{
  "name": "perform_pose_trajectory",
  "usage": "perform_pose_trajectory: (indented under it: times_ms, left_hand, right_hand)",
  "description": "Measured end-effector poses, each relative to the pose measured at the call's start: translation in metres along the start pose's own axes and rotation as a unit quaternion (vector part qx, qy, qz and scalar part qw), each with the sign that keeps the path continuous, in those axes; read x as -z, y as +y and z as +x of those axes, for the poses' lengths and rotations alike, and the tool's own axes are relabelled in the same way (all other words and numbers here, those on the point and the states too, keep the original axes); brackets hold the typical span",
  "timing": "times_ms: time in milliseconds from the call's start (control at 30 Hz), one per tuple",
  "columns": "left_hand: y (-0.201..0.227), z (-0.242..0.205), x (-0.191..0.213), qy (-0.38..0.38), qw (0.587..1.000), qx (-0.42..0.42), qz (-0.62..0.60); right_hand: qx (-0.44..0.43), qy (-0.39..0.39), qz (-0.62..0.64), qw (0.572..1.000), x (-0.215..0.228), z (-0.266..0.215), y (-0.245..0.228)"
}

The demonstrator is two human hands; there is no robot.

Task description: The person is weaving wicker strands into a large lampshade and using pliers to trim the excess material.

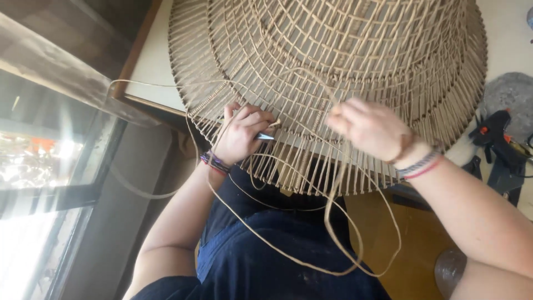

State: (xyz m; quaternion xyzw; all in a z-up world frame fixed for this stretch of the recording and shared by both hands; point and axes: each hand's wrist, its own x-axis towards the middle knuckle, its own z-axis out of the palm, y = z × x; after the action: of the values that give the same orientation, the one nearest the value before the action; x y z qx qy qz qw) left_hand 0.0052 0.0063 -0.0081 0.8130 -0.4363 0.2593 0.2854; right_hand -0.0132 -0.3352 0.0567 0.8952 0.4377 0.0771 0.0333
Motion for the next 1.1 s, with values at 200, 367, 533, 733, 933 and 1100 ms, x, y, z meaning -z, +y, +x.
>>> perform_pose_trajectory:
  times_ms: [200,367,533,733,933,1100]
  left_hand:
    - [0.006,0.01,0.01,0.023,1.0,-0.01,0.003]
    - [0.005,0.008,0.008,0.035,0.999,-0.016,-0.004]
    - [0.01,0.005,0.01,0.045,0.999,-0.018,-0.005]
    - [0.017,-0.009,0.016,0.056,0.994,0.066,0.063]
    - [0.034,-0.018,0.01,0.038,0.989,0.095,0.102]
    - [0.033,-0.022,0.005,0.025,0.986,0.105,0.126]
  right_hand:
    - [0.165,0.043,0.071,0.983,-0.035,0.029,-0.013]
    - [0.071,0.089,0.08,0.99,-0.036,0.035,-0.043]
    - [-0.186,-0.021,-0.023,0.982,-0.049,0.002,-0.08]
    - [-0.265,0.015,0.254,0.93,-0.034,0.005,-0.076]
    - [-0.242,0.126,0.499,0.823,0.026,0.02,-0.111]
    - [-0.021,0.119,0.834,0.538,0.028,0.024,-0.122]
